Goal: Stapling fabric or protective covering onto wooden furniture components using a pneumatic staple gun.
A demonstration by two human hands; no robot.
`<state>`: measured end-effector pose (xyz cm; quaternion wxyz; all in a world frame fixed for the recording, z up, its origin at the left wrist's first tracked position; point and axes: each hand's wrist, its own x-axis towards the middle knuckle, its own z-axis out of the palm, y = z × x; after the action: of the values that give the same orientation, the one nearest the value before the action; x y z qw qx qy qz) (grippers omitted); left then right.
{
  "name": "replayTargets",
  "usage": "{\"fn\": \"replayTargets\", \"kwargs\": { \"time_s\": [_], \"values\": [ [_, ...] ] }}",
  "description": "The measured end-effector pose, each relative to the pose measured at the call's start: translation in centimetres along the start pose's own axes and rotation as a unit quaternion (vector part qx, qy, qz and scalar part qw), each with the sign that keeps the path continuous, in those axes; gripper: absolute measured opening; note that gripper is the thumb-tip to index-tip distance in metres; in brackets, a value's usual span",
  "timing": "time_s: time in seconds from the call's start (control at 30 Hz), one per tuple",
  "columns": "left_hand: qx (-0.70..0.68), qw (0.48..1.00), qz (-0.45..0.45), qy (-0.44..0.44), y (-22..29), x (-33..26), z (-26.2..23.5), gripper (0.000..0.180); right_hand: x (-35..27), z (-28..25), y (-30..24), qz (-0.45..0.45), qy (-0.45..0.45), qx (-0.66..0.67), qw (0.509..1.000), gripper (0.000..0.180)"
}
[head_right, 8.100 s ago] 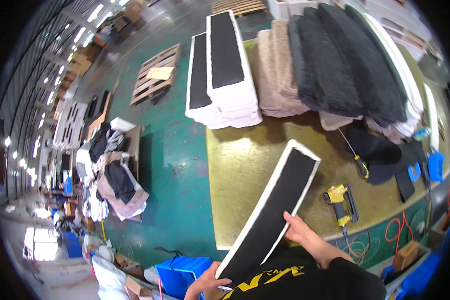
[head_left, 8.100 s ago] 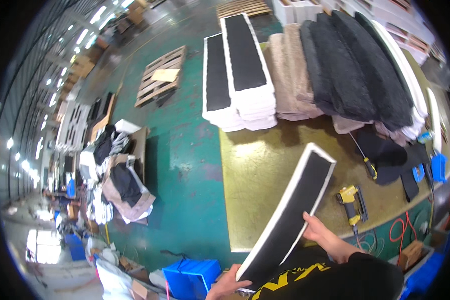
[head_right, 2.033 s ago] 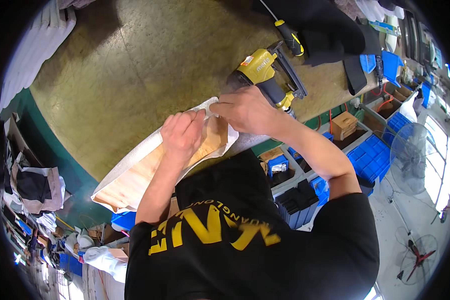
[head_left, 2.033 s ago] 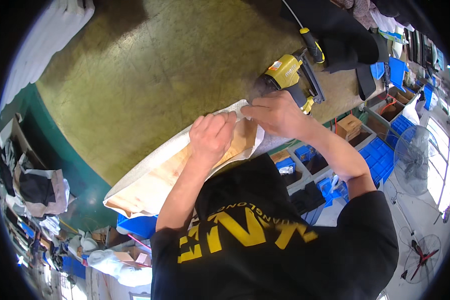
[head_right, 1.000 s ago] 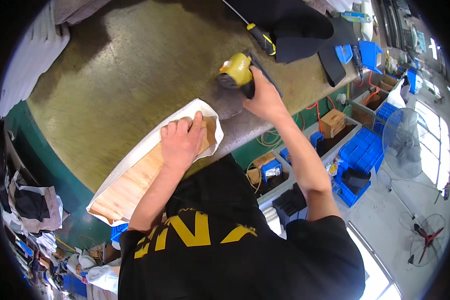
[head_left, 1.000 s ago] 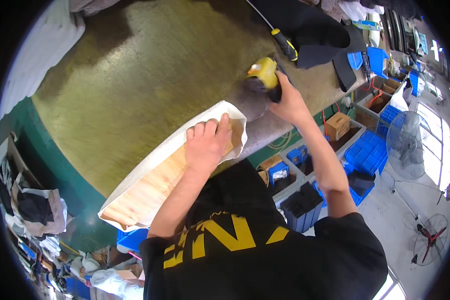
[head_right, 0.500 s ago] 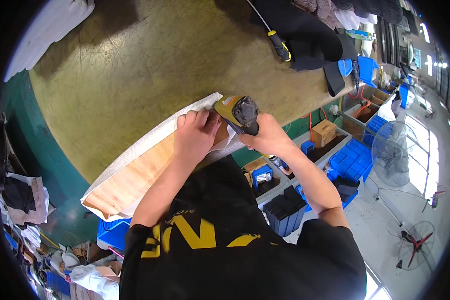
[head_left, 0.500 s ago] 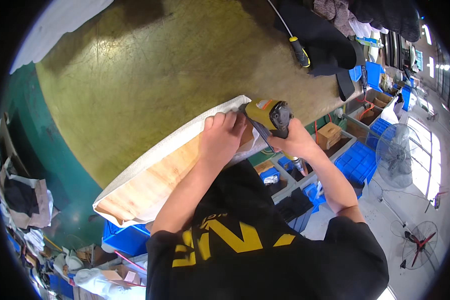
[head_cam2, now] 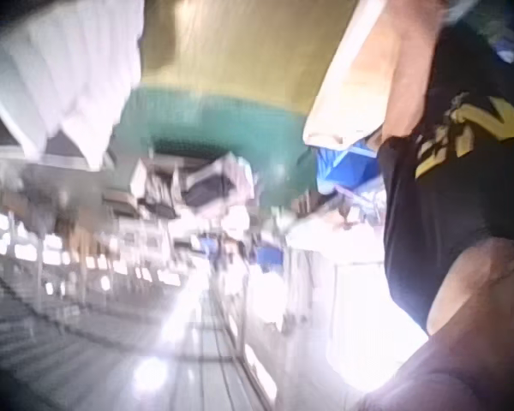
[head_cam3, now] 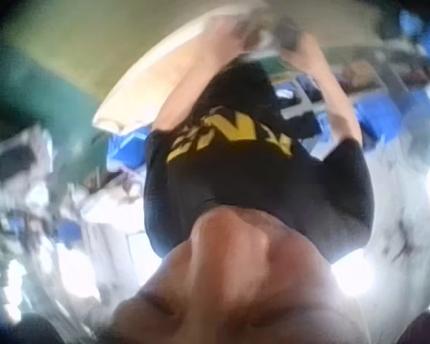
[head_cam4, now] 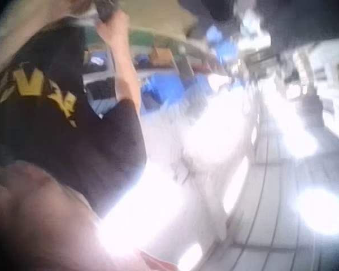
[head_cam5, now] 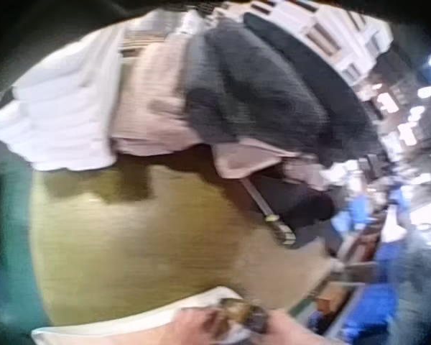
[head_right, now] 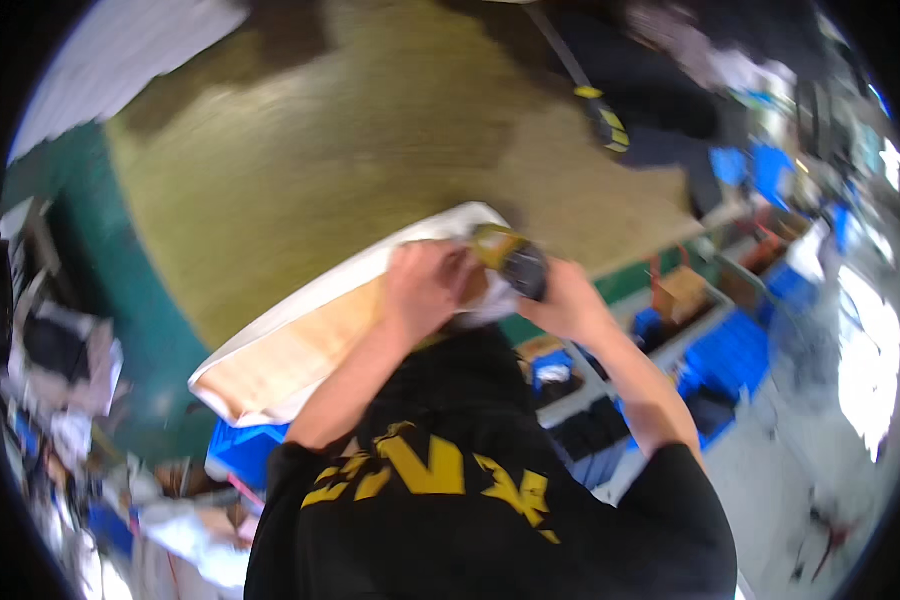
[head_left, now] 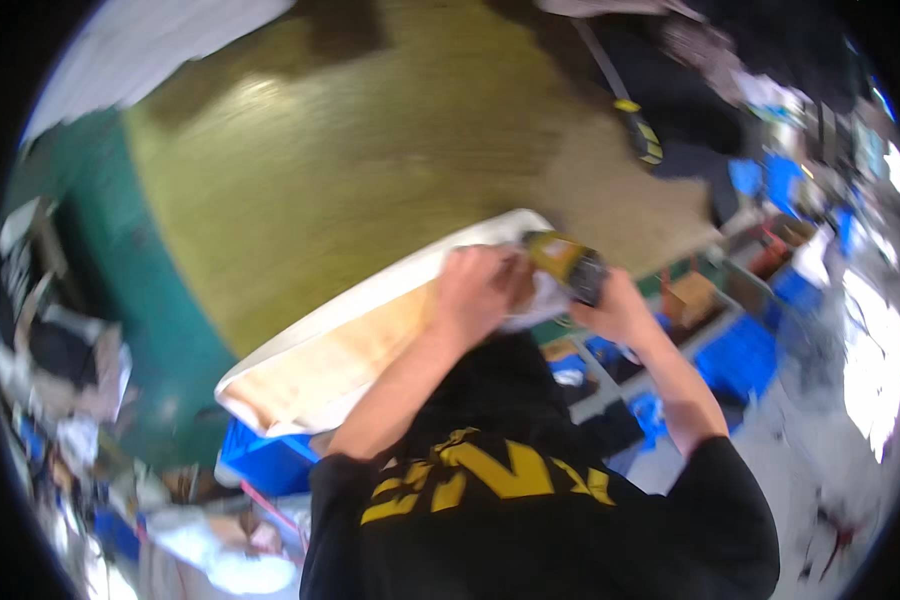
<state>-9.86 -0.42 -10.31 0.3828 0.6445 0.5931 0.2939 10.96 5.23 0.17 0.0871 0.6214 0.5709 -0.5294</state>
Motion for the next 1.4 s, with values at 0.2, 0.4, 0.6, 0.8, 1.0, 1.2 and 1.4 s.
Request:
{"fn": "replayTargets", "kwargs": {
  "time_s": [0.2, 0.4, 0.6, 0.8, 1.0, 1.2, 1.4],
  "values": [
    [0.351, 0.892, -0.149, 0.243, -7.0, -10.3, -12.9, 0.073, -1.8, -1.3, 6.6, 0.040, 0.063, 0.095, 0.993, 0.019],
    [0.205, 0.838, -0.374, 0.339, -13.1, -23.3, -22.7, 0.074, 0.5, -0.5, 5.3, -0.043, -0.025, 0.047, 0.998, 0.028],
    [0.073, 0.910, -0.305, 0.270, -11.0, -15.3, -20.6, 0.040, -3.7, 4.5, -1.4, -0.053, 0.019, 0.183, 0.982, 0.055],
    [0.150, 0.974, -0.146, 0.086, -9.8, -10.5, -22.8, 0.025, -3.7, 15.1, -9.8, -0.140, -0.018, 0.225, 0.964, 0.053],
    [0.138, 0.981, 0.115, -0.074, -13.2, -9.1, -24.5, 0.021, -2.6, 20.2, -12.3, -0.078, 0.026, 0.078, 0.994, 0.046],
    [0.097, 0.980, 0.163, -0.053, -13.3, -10.3, -24.1, 0.020, -3.5, 21.2, -13.1, -0.048, 0.059, 0.035, 0.996, 0.046],
    [0.205, 0.956, 0.182, -0.106, -14.4, -12.4, -23.6, 0.038, -3.5, 22.0, -14.0, -0.043, 0.080, 0.069, 0.993, 0.041]
  ]
}}
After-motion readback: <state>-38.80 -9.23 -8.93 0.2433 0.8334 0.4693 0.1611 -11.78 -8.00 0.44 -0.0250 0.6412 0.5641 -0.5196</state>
